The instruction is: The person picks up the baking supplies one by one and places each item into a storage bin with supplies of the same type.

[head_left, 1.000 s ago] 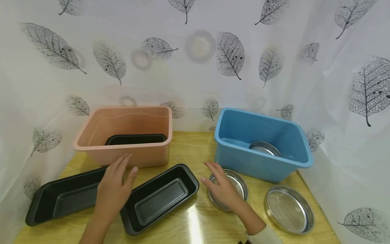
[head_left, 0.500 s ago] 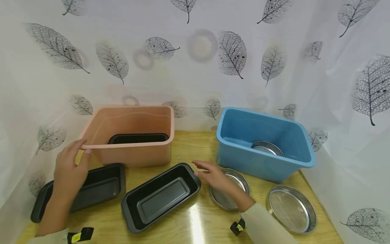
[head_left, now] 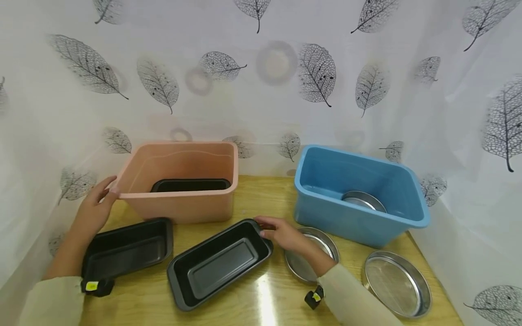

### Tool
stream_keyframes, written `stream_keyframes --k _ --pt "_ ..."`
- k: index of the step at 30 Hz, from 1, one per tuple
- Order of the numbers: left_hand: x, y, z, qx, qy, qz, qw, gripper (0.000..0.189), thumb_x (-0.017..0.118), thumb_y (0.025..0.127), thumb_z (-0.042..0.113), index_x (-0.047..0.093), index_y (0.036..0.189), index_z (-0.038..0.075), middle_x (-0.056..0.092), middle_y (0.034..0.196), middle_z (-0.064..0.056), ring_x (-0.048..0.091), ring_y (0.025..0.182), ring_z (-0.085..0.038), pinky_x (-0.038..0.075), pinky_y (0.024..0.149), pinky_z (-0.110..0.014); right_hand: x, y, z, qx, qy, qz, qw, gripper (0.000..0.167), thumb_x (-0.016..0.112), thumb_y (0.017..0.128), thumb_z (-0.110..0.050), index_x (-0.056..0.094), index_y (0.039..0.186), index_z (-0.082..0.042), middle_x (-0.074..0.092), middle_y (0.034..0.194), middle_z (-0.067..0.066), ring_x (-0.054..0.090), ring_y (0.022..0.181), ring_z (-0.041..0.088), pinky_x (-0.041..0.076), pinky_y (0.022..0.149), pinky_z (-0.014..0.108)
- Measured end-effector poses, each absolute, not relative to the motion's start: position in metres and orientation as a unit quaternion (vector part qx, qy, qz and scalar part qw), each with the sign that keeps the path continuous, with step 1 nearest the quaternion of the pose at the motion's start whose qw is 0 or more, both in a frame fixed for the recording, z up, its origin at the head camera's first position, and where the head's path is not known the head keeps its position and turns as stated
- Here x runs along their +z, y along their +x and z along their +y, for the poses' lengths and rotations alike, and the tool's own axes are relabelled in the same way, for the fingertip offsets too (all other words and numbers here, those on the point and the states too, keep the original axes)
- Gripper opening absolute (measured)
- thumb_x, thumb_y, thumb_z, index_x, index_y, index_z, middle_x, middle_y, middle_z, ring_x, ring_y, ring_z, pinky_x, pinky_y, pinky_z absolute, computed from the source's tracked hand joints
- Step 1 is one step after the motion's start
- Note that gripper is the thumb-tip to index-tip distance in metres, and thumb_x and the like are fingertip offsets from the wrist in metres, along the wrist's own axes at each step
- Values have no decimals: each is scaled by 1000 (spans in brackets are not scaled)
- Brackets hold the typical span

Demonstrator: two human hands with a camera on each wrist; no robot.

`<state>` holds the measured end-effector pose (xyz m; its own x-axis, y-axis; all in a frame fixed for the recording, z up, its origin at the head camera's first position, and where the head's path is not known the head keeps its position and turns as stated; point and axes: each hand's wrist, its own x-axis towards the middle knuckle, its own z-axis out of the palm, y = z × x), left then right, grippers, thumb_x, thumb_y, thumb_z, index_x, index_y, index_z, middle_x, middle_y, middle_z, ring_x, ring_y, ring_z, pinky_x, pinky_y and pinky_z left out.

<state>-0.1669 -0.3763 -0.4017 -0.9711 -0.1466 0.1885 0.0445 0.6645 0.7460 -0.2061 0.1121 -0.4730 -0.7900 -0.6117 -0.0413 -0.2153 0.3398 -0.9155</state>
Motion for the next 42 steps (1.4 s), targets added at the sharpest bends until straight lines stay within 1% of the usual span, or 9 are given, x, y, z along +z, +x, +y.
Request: stream_keyframes --k 3,5,6,7,11,25,32,37,42 --pt "-407 -170 -383 -420 34 -902 101 60 36 110 39 21 162 14 26 161 -30 53 130 -18 48 105 -49 -474 -207 110 -506 -253 800 199 46 59 99 -2 53 145 -2 52 149 20 49 137 38 44 111 48" --pt "-411 -172 -389 -441 19 -892 101 59 36 110 38 22 162 14 28 162 -25 50 116 6 51 97 -23 -475 -207 109 -506 -246 801 205 47 59 99 -2 54 145 -3 51 150 19 46 140 38 40 113 50" --pt "-413 -173 -391 -449 11 -887 103 59 37 110 37 23 162 14 29 163 -21 46 109 13 50 89 -12 -476 -207 108 -506 -241 802 207 47 60 99 -3 54 145 -4 51 151 18 44 141 37 39 114 50" --pt "-414 -174 -393 -458 4 -883 103 58 37 110 37 23 162 15 28 164 -18 43 110 17 46 84 -5 -477 -207 108 -509 -239 799 210 47 59 99 -3 54 145 -4 50 151 18 43 142 38 37 115 51" --pt "-416 -177 -396 -487 -21 -867 98 57 36 110 37 23 162 18 26 166 -7 43 118 14 45 84 -3 -481 -207 106 -520 -230 793 217 47 60 98 -2 54 144 -3 49 152 18 40 144 38 35 117 52" --pt "-416 -189 -399 -545 -29 -836 57 56 35 110 39 23 162 23 21 168 -3 42 133 -2 44 88 -5 -488 -205 98 -549 -182 779 241 46 57 100 -2 54 146 -10 46 155 15 39 144 36 42 112 50" --pt "-420 -191 -401 -630 -48 -773 55 55 40 110 32 26 162 19 25 166 3 43 128 4 44 89 -4 -490 -207 95 -575 -170 759 255 48 55 100 0 53 147 -9 47 154 15 36 146 33 37 116 50" --pt "-420 -191 -402 -641 -51 -764 48 56 39 110 30 24 162 19 21 168 2 41 131 1 44 89 -5 -489 -207 95 -579 -163 750 275 50 55 100 0 52 148 -11 41 158 14 27 150 36 29 120 54" --pt "-419 -191 -399 -628 -34 -777 42 56 38 110 35 23 162 25 13 170 1 36 140 -5 43 95 -6 -488 -207 95 -579 -159 747 286 49 54 100 0 54 147 -14 37 161 12 21 152 38 24 121 57"
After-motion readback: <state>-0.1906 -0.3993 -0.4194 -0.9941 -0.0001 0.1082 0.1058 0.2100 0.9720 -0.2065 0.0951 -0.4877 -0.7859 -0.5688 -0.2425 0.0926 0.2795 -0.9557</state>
